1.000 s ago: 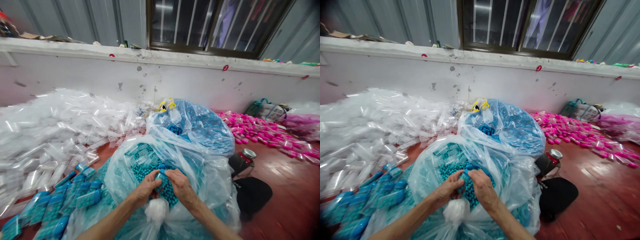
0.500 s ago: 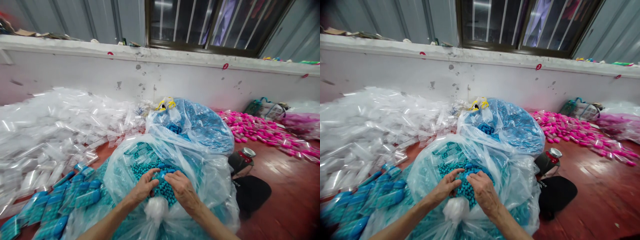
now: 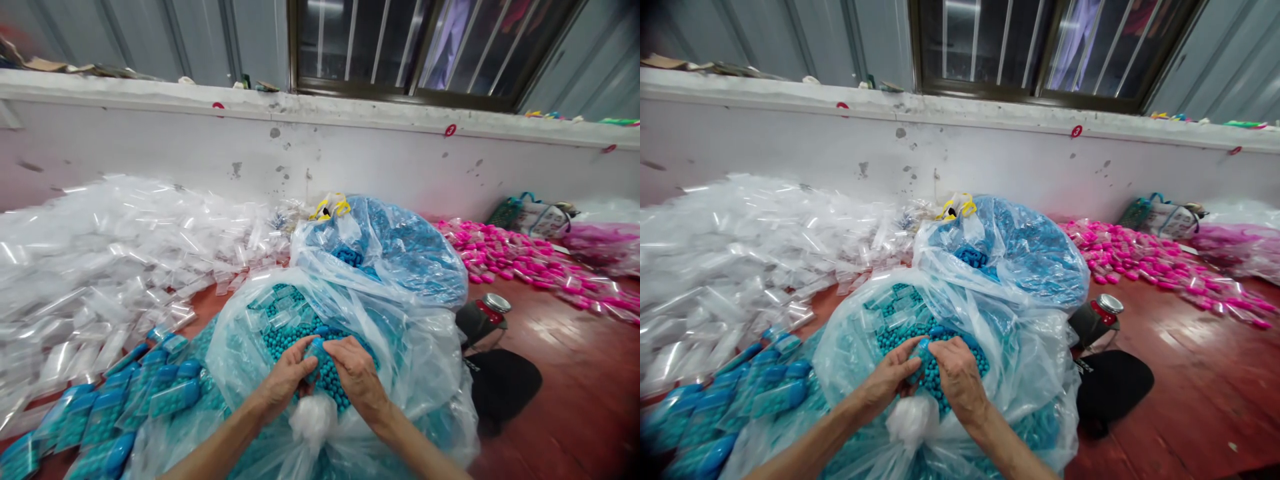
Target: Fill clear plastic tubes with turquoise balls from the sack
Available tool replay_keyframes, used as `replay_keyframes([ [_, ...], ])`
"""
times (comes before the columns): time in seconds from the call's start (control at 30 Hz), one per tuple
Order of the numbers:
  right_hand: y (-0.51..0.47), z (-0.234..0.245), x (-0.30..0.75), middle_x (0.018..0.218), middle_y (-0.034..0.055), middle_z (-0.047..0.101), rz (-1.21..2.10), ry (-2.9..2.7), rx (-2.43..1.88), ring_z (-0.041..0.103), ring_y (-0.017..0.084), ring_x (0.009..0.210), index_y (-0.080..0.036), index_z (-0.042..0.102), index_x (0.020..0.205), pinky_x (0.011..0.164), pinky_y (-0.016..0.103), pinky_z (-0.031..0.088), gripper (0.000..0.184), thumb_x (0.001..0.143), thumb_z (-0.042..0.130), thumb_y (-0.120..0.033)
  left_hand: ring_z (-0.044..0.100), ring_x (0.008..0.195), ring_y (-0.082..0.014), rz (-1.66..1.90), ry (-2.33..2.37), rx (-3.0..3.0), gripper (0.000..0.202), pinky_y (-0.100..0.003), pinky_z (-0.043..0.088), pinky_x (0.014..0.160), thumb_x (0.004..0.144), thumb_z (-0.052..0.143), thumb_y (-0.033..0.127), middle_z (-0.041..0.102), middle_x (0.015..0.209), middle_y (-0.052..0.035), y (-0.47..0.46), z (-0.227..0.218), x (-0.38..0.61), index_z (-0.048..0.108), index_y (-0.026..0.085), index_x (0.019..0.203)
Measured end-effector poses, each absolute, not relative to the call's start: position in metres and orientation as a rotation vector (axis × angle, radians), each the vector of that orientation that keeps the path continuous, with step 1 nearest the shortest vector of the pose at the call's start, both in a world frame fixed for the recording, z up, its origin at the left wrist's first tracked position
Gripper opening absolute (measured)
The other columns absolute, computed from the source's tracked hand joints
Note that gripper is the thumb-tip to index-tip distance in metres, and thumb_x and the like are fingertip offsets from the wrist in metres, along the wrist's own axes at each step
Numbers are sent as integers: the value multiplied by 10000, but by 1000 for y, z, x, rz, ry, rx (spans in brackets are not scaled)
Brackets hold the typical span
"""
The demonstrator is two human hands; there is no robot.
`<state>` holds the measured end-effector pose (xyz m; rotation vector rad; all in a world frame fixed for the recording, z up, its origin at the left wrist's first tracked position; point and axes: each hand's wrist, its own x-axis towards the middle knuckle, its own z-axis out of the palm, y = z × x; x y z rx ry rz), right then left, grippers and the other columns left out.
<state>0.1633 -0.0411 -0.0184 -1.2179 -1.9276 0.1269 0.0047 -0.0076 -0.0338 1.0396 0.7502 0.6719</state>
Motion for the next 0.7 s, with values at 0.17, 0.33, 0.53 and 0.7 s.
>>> replay_keyframes([
  [0.17,-43,-19,162,867,49,671,0,-2058,-1160,543,177,748,-172,609,970,678,322,423,242,880,386,-140,374,379,-43,697,818,874,659,-160,238,369,657,657,441,461,523,80,-15,-27,9,385,188,1201],
  [0.33,-47,-26,159,823,73,663,65,-2084,-1125,547,181,735,-170,624,906,660,332,425,263,880,363,-148,392,443,-40,751,976,781,516,-136,261,397,614,691,397,408,543,95,-21,-22,17,466,209,1039],
  [0.53,-35,-28,164,877,31,633,803,-1394,-1389,591,164,800,-177,541,1025,719,296,476,323,705,577,-175,374,350,-49,709,888,1095,554,-165,254,340,657,606,508,449,531,87,-15,-22,8,403,197,1068],
  [0.7,-27,-15,165,659,-15,589,1325,-1236,-1390,574,152,600,-157,561,824,521,263,478,198,660,578,-265,334,399,-36,683,871,1188,466,-161,268,369,700,569,472,417,581,85,-18,-21,4,405,188,1031],
])
